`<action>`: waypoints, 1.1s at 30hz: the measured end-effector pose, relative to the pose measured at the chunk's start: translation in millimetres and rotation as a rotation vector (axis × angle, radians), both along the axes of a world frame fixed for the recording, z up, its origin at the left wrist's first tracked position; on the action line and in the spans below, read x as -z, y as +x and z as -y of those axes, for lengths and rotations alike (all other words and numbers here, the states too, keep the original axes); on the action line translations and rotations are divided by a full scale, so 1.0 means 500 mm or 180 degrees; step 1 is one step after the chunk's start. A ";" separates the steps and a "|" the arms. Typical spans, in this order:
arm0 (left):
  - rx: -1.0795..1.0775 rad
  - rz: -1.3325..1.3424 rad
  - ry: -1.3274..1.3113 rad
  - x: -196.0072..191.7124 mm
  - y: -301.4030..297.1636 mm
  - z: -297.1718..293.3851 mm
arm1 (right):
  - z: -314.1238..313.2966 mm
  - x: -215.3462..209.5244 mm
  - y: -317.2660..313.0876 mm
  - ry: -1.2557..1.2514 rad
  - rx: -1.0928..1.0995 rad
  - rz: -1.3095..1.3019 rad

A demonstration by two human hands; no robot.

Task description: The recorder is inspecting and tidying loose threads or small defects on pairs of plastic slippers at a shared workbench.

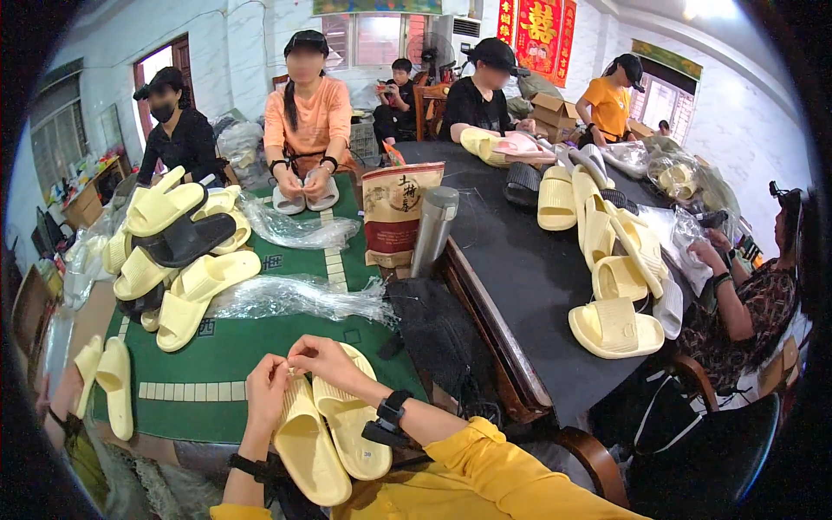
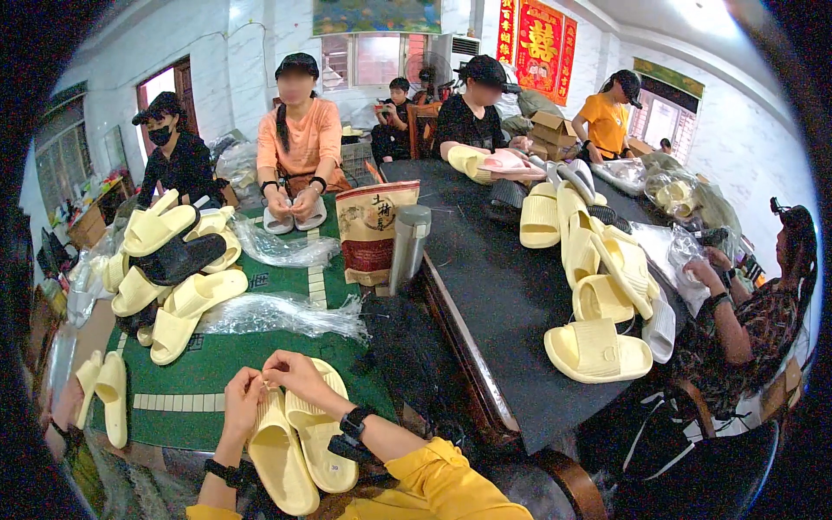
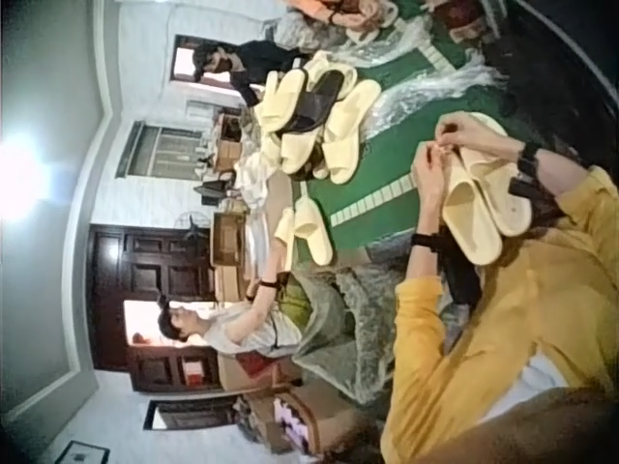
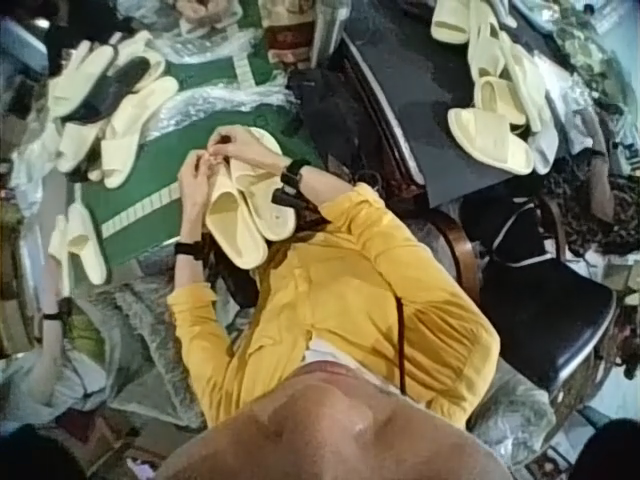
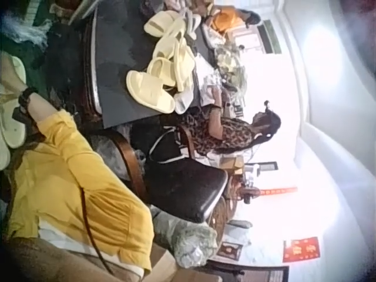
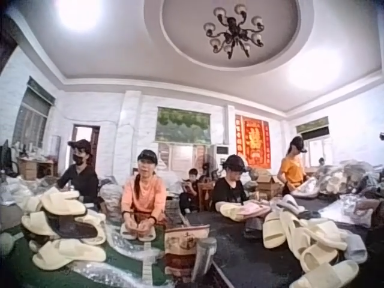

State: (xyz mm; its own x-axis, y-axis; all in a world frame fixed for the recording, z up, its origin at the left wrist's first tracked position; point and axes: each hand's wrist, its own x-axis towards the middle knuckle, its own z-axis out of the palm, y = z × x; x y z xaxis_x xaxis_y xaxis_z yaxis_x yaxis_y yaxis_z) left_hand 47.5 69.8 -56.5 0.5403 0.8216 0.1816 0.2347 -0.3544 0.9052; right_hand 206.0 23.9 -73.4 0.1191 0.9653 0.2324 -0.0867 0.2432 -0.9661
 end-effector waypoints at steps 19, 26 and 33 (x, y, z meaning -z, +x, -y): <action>-0.0045 -0.2162 0.2535 -0.002 -0.057 0.304 | -0.003 0.010 0.008 -0.0132 0.0457 -0.0975; -0.0140 -0.2222 0.2589 0.009 -0.087 0.284 | 0.020 -0.037 0.003 0.0232 0.0847 -0.0516; -0.0405 -0.2375 0.2804 -0.003 -0.200 0.230 | 0.073 -0.090 -0.034 0.0062 0.0697 0.0846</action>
State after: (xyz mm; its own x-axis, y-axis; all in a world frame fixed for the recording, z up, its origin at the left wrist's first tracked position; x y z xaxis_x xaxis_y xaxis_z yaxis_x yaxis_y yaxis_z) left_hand -52.8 -45.0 -55.0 0.6767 0.6253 0.3887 0.6850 -0.7282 -0.0212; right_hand 189.1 -12.4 -28.3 0.2559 0.9186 0.3013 0.2238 0.2469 -0.9428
